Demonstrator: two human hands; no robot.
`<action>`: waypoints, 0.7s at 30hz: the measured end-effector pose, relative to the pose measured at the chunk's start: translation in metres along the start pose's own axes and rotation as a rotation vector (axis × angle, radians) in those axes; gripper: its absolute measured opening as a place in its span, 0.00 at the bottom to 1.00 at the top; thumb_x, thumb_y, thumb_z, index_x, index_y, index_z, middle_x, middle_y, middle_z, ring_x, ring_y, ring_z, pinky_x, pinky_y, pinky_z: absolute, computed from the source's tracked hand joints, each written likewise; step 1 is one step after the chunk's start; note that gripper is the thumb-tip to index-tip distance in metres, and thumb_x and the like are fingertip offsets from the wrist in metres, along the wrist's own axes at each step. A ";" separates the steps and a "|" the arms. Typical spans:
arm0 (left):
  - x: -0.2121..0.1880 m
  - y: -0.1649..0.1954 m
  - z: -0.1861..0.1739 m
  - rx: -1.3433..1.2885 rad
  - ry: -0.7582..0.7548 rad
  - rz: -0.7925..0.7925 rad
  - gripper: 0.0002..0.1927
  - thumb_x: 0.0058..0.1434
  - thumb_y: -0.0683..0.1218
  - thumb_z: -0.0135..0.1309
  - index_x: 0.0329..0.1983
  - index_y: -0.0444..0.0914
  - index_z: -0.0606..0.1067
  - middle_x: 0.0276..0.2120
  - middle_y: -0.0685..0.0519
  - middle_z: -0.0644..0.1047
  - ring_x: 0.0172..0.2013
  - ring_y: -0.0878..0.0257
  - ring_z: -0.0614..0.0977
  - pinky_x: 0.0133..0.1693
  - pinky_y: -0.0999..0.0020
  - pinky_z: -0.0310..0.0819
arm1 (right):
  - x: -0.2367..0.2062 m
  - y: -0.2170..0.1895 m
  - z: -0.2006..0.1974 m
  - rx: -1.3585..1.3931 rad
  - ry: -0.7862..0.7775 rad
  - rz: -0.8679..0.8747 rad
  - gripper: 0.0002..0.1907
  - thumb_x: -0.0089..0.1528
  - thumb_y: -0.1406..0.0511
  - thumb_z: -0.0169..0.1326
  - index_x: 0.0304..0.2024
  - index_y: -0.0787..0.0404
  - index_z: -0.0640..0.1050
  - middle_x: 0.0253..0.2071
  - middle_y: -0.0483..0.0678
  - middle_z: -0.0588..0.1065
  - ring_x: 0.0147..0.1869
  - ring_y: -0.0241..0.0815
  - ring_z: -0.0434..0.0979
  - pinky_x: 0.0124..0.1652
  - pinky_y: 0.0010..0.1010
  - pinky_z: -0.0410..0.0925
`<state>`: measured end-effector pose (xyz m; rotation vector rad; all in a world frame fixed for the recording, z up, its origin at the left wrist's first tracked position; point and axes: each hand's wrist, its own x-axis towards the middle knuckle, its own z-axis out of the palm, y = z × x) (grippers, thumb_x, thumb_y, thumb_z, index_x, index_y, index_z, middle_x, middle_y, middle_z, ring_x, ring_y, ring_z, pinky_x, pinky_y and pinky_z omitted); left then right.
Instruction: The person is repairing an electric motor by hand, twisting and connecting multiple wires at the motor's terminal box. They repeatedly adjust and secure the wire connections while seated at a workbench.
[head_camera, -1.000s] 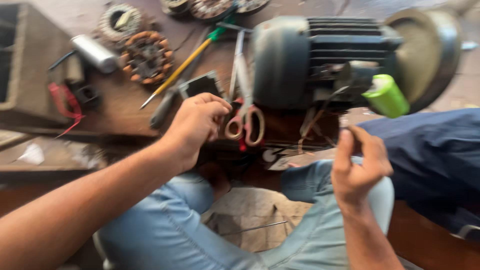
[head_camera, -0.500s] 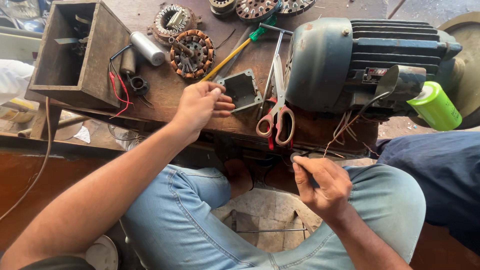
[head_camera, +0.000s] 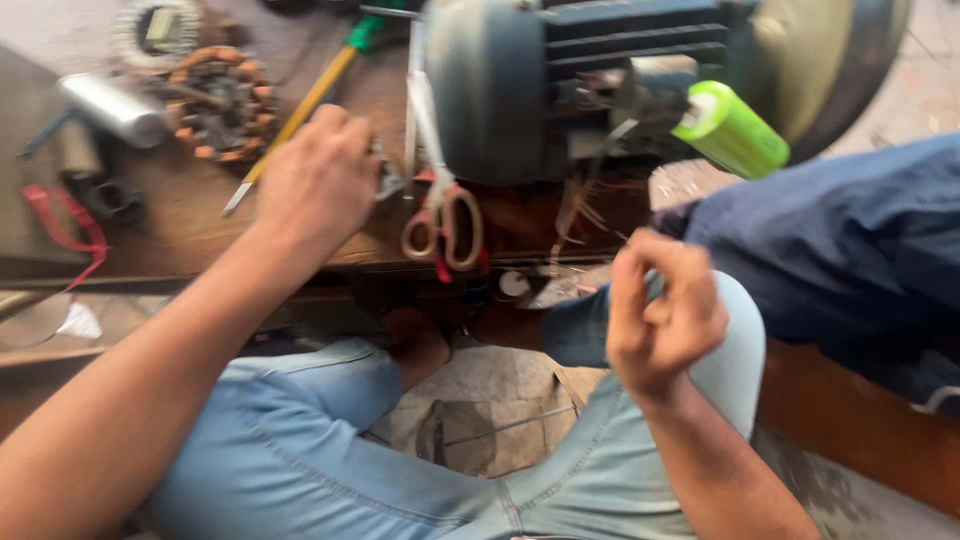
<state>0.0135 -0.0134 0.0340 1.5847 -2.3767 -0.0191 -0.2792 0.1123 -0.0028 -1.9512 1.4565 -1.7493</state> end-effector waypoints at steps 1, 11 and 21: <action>-0.001 0.009 -0.002 -0.076 0.047 0.038 0.07 0.67 0.43 0.60 0.41 0.34 0.76 0.43 0.43 0.76 0.42 0.47 0.81 0.42 0.55 0.75 | 0.003 0.009 -0.005 -0.030 0.042 0.093 0.04 0.72 0.75 0.59 0.48 0.69 0.77 0.41 0.48 0.77 0.40 0.37 0.77 0.42 0.24 0.72; 0.015 0.112 0.011 -0.204 0.299 0.707 0.14 0.66 0.41 0.60 0.53 0.33 0.74 0.33 0.51 0.74 0.31 0.59 0.78 0.34 0.63 0.69 | 0.025 0.036 -0.004 0.035 -0.018 0.478 0.07 0.65 0.70 0.62 0.44 0.70 0.81 0.37 0.48 0.81 0.39 0.31 0.78 0.42 0.23 0.72; 0.030 0.128 0.029 -0.240 0.205 0.621 0.13 0.67 0.43 0.61 0.50 0.34 0.75 0.25 0.54 0.75 0.25 0.58 0.79 0.28 0.63 0.70 | 0.030 0.049 0.002 0.611 0.058 0.960 0.06 0.64 0.69 0.57 0.38 0.67 0.81 0.30 0.42 0.76 0.29 0.29 0.67 0.30 0.22 0.61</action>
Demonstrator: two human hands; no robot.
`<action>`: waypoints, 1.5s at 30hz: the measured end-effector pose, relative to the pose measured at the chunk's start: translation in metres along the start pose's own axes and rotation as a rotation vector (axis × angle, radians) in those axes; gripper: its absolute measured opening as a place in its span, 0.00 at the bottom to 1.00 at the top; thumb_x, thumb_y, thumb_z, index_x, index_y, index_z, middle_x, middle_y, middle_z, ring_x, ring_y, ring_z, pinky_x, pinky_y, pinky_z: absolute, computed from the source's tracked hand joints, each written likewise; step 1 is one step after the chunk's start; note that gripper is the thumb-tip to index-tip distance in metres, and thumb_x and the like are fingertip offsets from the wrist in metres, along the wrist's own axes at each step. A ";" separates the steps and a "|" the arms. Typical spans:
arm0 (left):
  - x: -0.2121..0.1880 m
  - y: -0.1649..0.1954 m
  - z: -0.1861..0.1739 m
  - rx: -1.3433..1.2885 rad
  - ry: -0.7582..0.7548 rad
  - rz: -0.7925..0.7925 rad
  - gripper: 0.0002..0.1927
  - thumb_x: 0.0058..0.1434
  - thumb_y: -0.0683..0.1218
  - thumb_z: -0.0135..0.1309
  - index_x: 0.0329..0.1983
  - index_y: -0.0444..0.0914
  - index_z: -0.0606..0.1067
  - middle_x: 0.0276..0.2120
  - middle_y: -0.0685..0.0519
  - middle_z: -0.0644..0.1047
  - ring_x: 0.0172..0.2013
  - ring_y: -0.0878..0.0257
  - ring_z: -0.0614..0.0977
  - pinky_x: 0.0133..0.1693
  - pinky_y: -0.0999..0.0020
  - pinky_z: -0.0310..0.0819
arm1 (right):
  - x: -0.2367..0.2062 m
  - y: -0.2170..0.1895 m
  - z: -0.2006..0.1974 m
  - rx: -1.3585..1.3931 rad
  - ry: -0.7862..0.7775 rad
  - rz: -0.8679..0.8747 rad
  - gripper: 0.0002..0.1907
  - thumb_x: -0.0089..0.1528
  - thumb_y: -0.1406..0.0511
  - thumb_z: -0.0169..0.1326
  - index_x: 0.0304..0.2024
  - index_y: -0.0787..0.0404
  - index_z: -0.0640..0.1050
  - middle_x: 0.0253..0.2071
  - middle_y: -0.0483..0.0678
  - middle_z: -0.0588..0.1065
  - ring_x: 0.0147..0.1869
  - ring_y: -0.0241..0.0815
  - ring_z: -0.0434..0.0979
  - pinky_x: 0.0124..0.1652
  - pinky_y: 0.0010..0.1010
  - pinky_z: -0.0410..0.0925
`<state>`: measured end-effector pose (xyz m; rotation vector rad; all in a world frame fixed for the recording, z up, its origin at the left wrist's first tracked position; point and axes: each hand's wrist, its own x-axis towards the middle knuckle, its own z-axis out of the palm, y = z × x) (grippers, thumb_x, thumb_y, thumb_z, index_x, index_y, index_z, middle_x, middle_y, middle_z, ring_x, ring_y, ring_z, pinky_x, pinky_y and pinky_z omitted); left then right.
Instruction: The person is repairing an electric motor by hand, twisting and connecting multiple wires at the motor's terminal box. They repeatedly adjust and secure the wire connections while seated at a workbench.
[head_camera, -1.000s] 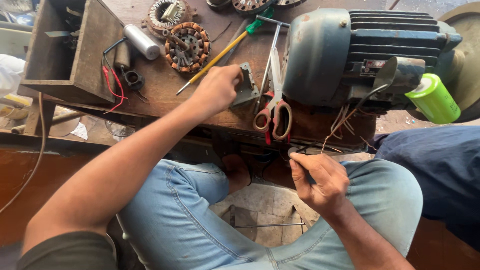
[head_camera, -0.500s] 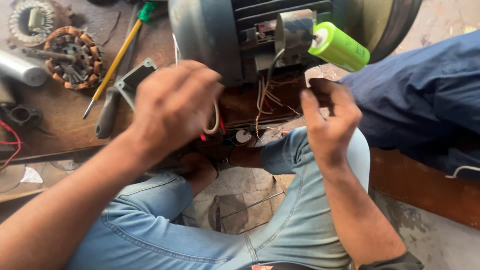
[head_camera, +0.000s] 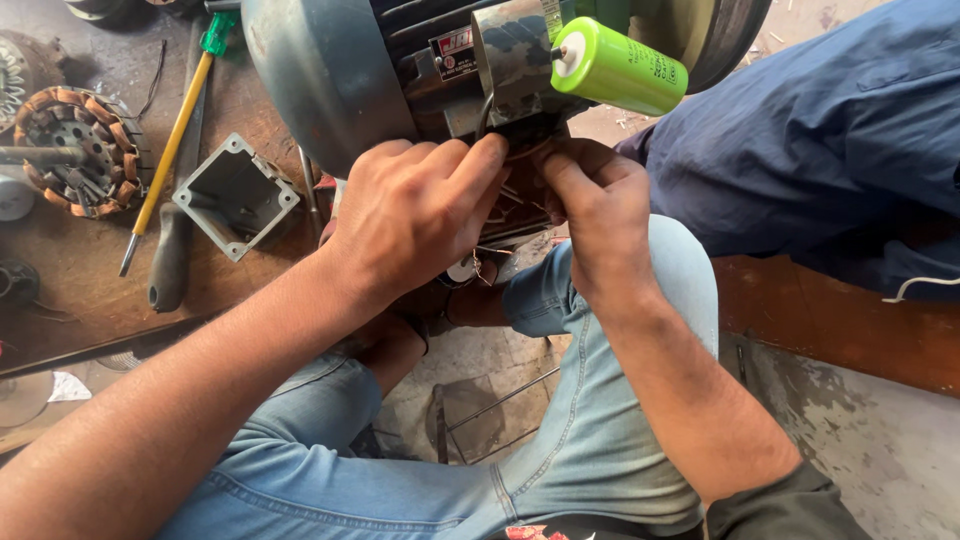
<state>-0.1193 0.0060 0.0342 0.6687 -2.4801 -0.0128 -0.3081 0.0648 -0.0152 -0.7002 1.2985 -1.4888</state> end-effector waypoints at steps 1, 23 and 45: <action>0.000 0.000 0.000 -0.022 0.000 -0.004 0.13 0.66 0.43 0.61 0.51 0.34 0.75 0.26 0.53 0.76 0.25 0.57 0.79 0.28 0.62 0.70 | 0.000 -0.001 0.000 0.018 -0.004 0.014 0.06 0.64 0.68 0.57 0.37 0.67 0.81 0.29 0.43 0.75 0.28 0.30 0.67 0.30 0.23 0.61; -0.069 -0.007 -0.108 -0.416 0.060 -0.300 0.18 0.65 0.45 0.64 0.56 0.37 0.74 0.19 0.55 0.74 0.18 0.62 0.76 0.21 0.65 0.67 | -0.010 -0.007 0.029 -0.950 0.132 -0.769 0.04 0.63 0.75 0.60 0.36 0.73 0.78 0.31 0.44 0.73 0.31 0.34 0.71 0.33 0.27 0.64; -0.076 0.002 -0.106 -0.452 0.013 -0.240 0.19 0.66 0.49 0.61 0.55 0.38 0.70 0.23 0.52 0.79 0.21 0.57 0.81 0.21 0.62 0.69 | -0.004 -0.021 0.032 -0.388 0.077 -0.219 0.02 0.64 0.75 0.58 0.34 0.67 0.79 0.28 0.43 0.74 0.29 0.32 0.67 0.29 0.27 0.61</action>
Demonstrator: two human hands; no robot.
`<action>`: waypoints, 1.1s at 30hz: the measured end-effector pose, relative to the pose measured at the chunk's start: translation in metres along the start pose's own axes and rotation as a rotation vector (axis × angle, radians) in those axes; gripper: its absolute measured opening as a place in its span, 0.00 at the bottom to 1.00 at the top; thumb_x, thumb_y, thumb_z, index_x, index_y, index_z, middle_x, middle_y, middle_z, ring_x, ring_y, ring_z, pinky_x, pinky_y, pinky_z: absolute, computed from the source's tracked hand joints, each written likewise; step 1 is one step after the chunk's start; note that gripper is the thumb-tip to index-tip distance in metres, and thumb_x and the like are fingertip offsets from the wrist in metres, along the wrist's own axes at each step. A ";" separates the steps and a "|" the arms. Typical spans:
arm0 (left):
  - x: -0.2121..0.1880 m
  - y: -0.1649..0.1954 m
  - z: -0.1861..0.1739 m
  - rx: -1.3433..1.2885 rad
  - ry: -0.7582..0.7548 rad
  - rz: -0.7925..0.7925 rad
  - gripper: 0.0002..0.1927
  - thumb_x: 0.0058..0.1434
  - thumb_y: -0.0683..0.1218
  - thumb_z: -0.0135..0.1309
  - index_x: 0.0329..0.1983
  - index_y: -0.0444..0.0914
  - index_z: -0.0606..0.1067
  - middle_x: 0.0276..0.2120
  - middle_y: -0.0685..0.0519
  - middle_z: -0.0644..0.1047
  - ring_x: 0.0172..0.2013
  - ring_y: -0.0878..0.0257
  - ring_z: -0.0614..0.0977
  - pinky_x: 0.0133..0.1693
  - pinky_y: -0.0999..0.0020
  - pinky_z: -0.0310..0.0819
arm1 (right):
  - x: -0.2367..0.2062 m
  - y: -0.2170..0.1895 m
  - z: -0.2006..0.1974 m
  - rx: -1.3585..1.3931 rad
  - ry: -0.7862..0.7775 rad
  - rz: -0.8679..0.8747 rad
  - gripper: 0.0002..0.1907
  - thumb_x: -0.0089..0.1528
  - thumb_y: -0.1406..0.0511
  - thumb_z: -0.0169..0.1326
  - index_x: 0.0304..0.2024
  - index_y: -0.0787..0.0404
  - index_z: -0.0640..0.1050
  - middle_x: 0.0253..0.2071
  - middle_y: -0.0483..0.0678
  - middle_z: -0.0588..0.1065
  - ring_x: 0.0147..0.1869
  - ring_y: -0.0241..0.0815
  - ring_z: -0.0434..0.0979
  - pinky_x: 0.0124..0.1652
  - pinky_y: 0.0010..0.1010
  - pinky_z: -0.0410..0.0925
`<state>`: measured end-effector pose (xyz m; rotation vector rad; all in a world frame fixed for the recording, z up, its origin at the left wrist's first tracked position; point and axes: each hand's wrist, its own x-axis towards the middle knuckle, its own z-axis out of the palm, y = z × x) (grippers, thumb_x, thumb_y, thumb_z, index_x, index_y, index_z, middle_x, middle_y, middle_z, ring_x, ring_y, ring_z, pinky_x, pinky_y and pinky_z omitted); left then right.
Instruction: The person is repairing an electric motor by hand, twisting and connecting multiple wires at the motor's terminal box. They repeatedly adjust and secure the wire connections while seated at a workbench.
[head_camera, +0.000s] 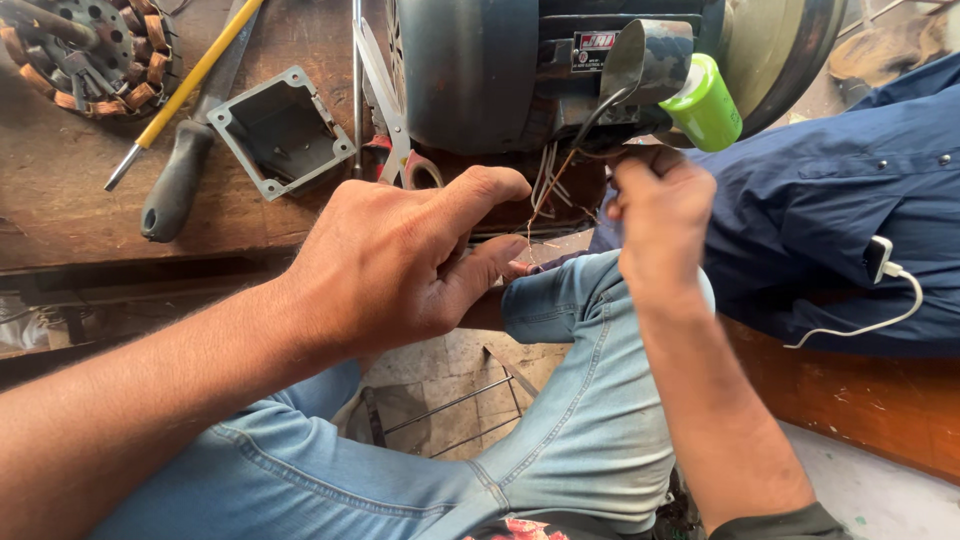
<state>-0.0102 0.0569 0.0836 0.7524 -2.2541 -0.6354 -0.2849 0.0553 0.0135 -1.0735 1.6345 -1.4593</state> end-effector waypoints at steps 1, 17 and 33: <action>-0.001 -0.001 0.001 0.005 0.001 -0.002 0.19 0.66 0.49 0.61 0.55 0.37 0.71 0.23 0.52 0.79 0.22 0.57 0.81 0.22 0.62 0.69 | 0.007 -0.002 -0.004 0.235 0.001 0.241 0.03 0.62 0.75 0.59 0.33 0.66 0.79 0.26 0.43 0.72 0.26 0.32 0.67 0.27 0.26 0.61; 0.029 -0.010 0.067 0.404 0.068 0.022 0.28 0.62 0.47 0.68 0.62 0.39 0.72 0.56 0.46 0.72 0.57 0.50 0.73 0.55 0.52 0.66 | 0.001 0.043 -0.037 -0.028 -0.034 -0.211 0.07 0.70 0.71 0.59 0.47 0.71 0.81 0.35 0.45 0.78 0.35 0.30 0.73 0.37 0.21 0.68; 0.075 -0.039 0.160 0.536 0.183 -0.054 0.52 0.65 0.52 0.66 0.78 0.36 0.42 0.76 0.37 0.49 0.78 0.47 0.49 0.74 0.46 0.28 | 0.043 0.051 -0.075 -0.478 -0.211 -0.819 0.08 0.71 0.70 0.60 0.53 0.64 0.80 0.40 0.52 0.80 0.40 0.49 0.82 0.40 0.37 0.74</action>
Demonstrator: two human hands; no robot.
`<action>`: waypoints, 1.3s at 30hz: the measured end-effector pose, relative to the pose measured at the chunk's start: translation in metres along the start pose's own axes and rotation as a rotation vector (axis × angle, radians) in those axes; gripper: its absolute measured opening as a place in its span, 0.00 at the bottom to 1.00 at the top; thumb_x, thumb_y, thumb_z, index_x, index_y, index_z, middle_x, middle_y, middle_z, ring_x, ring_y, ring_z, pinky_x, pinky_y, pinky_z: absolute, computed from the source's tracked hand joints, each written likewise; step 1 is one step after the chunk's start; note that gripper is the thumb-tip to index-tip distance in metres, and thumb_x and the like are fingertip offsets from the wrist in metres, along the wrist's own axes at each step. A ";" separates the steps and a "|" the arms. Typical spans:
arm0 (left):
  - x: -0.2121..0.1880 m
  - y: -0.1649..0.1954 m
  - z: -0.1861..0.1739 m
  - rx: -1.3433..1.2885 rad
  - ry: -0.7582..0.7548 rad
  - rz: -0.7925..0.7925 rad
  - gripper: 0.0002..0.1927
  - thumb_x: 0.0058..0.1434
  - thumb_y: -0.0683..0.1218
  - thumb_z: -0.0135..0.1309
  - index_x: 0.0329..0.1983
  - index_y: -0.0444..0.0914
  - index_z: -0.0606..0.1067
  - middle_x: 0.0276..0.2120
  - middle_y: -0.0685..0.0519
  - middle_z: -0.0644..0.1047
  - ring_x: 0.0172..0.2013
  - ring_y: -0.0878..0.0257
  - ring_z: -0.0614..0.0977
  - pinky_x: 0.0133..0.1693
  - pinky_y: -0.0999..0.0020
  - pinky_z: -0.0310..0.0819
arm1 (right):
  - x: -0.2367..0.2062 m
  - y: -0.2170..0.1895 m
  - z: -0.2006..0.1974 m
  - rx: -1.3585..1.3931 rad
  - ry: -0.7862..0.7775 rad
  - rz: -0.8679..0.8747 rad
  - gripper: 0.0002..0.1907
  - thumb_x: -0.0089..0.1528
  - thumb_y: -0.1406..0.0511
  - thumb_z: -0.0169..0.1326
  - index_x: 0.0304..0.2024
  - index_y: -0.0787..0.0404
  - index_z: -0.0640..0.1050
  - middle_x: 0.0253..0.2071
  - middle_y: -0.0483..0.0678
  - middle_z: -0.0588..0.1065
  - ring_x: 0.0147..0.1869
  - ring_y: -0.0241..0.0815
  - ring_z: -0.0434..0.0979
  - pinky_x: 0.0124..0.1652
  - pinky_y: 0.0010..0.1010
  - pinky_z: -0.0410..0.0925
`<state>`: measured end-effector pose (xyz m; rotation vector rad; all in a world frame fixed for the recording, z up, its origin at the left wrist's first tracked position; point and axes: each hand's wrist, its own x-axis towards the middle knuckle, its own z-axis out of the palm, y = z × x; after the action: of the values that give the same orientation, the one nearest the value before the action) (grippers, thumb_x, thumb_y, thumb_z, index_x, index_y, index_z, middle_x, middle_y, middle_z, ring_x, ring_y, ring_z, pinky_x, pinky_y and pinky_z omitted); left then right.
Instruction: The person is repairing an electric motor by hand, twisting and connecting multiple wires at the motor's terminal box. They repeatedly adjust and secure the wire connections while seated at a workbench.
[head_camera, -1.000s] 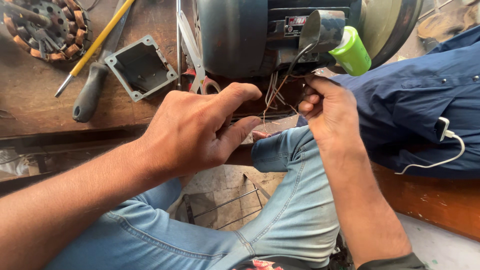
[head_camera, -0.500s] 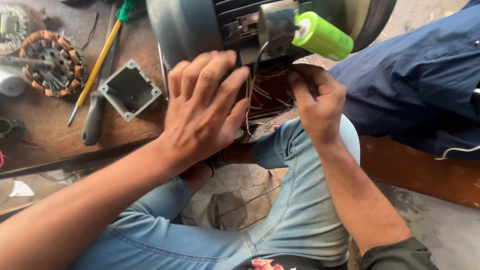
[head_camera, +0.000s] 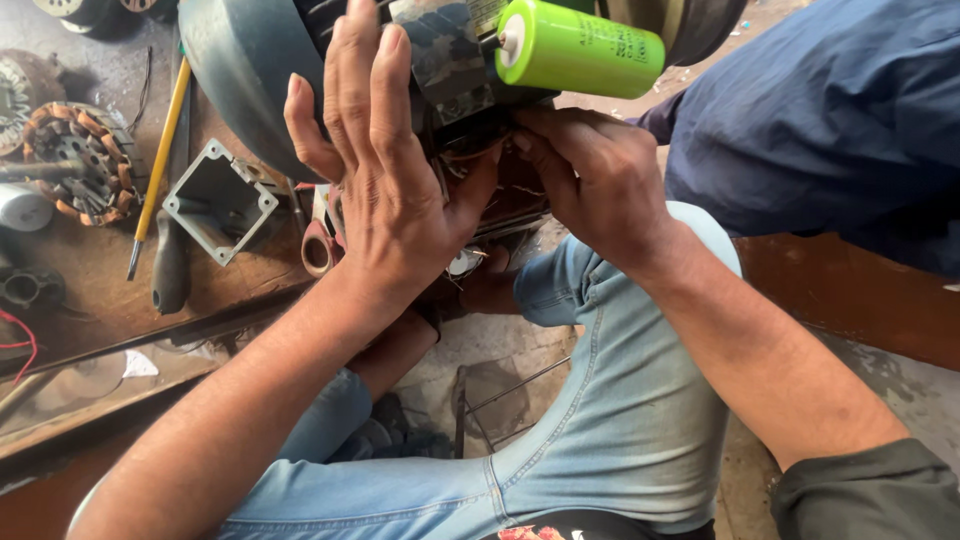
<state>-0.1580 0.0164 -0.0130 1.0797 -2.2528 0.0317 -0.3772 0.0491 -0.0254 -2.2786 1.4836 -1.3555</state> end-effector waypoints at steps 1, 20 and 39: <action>0.001 0.001 0.002 -0.009 -0.006 -0.005 0.52 0.65 0.52 0.65 0.78 0.35 0.42 0.76 0.38 0.50 0.78 0.47 0.50 0.74 0.46 0.26 | -0.001 0.001 0.000 -0.004 -0.001 -0.002 0.08 0.71 0.71 0.60 0.52 0.64 0.80 0.40 0.52 0.80 0.40 0.49 0.82 0.40 0.37 0.73; -0.003 -0.012 0.010 0.034 -0.024 0.055 0.57 0.61 0.54 0.67 0.78 0.37 0.40 0.76 0.46 0.55 0.77 0.52 0.53 0.72 0.51 0.38 | -0.004 0.012 0.003 0.019 -0.034 -0.080 0.09 0.74 0.74 0.58 0.57 0.67 0.77 0.40 0.51 0.79 0.37 0.43 0.83 0.36 0.30 0.73; -0.012 -0.022 0.023 0.076 -0.039 0.048 0.60 0.61 0.55 0.65 0.80 0.38 0.34 0.76 0.49 0.49 0.75 0.54 0.49 0.73 0.51 0.39 | -0.005 0.015 0.002 0.087 -0.052 -0.002 0.06 0.72 0.72 0.63 0.51 0.64 0.80 0.40 0.47 0.82 0.42 0.39 0.85 0.39 0.25 0.75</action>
<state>-0.1489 0.0038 -0.0434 1.0742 -2.3285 0.1183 -0.3870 0.0441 -0.0371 -2.2448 1.3793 -1.3233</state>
